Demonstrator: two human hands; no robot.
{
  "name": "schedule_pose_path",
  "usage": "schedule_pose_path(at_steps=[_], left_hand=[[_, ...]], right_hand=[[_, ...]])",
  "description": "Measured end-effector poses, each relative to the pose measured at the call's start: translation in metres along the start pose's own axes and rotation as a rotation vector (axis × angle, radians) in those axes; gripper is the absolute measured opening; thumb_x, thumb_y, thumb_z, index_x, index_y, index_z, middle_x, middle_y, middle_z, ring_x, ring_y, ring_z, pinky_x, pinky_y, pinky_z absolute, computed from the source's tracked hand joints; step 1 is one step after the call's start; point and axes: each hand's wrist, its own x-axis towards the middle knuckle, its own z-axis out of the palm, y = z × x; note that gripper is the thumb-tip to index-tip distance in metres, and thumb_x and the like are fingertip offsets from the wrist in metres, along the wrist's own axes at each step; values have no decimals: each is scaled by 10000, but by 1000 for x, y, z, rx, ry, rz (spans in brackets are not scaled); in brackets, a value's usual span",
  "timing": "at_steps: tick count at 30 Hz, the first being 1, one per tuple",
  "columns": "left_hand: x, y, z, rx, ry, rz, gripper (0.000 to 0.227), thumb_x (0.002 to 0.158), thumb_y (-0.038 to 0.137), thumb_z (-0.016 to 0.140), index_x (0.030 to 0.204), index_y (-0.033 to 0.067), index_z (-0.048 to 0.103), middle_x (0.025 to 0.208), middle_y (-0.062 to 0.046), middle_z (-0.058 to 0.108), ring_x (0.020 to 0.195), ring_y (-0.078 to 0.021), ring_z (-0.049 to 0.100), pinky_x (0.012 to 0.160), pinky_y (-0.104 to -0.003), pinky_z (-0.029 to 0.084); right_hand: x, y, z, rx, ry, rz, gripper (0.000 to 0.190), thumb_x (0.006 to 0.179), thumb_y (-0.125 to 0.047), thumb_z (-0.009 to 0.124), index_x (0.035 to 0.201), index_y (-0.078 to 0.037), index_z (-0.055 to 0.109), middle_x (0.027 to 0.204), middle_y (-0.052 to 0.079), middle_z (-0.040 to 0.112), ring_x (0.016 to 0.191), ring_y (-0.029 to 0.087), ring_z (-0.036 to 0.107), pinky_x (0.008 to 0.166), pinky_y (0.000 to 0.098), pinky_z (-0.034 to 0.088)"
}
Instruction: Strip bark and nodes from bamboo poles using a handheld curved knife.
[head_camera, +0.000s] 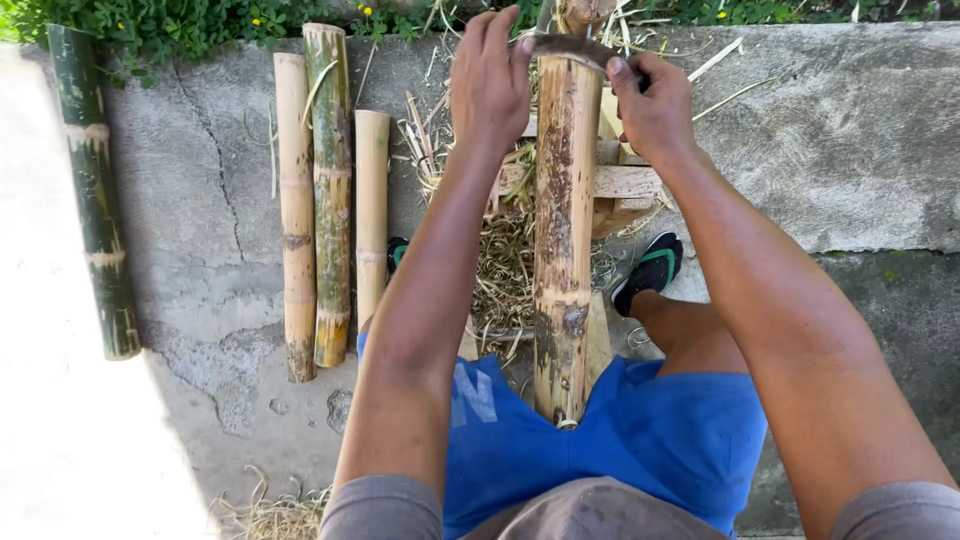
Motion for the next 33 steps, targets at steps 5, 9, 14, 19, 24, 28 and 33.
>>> schedule_pose_path(at_steps=[5, 9, 14, 19, 24, 28, 33], left_hand=[[16, -2, 27, -37, -127, 19, 310, 1097, 360, 491, 1204, 90, 600, 1138, -103, 579, 1025, -274, 562, 905, -424, 451], [4, -6, 42, -119, -39, 52, 253, 1059, 325, 513, 1153, 103, 587, 1083, -91, 565, 990, -298, 512, 874, -460, 390], [-18, 2, 47, -105, -43, -59, 213, 1053, 346, 533, 1077, 145, 600, 1056, -65, 554, 1006, -274, 515, 858, -451, 376], [-59, 21, 32, -118, -35, -160, 229, 1033, 377, 528, 993, 156, 572, 990, -47, 490, 945, -224, 484, 831, -409, 370], [-122, 46, 3, -66, -221, -287, 217, 1025, 331, 501, 893, 159, 487, 942, -35, 416, 878, -193, 417, 803, -368, 348], [-199, 59, -21, -4, -261, -305, 136, 1020, 260, 528, 932, 158, 547, 991, -56, 443, 906, -216, 432, 793, -376, 352], [-249, 94, -74, -40, -270, -363, 281, 801, 50, 632, 1080, 35, 602, 1075, -166, 527, 1007, -372, 508, 843, -464, 382]], right_hand=[[15, 9, 0, -335, 96, -240, 422, 1118, -374, 702, 900, -14, 673, 654, 43, 589, 585, 142, 515, 521, 337, 407], [12, 1, -4, -492, 66, -215, 400, 1142, -377, 659, 937, -36, 700, 676, 34, 612, 538, 123, 506, 461, 348, 382], [-6, -4, -8, -472, 18, -347, 345, 1144, -360, 647, 1063, -31, 715, 640, 37, 620, 462, 109, 527, 380, 327, 367], [-43, 10, -8, -598, 26, -396, 446, 1153, -372, 657, 898, -7, 685, 605, 52, 620, 477, 117, 570, 407, 307, 383], [-105, 33, -4, -507, -14, -322, 371, 1130, -319, 634, 903, -28, 678, 615, 88, 627, 473, 194, 595, 427, 373, 443], [-181, 23, 3, -377, -39, -316, 312, 1072, -311, 621, 992, -21, 706, 672, 139, 643, 439, 271, 593, 432, 401, 457], [-231, 40, 0, -394, -138, -95, 351, 1009, -376, 680, 938, -33, 698, 575, 189, 568, 478, 322, 585, 482, 436, 446]])
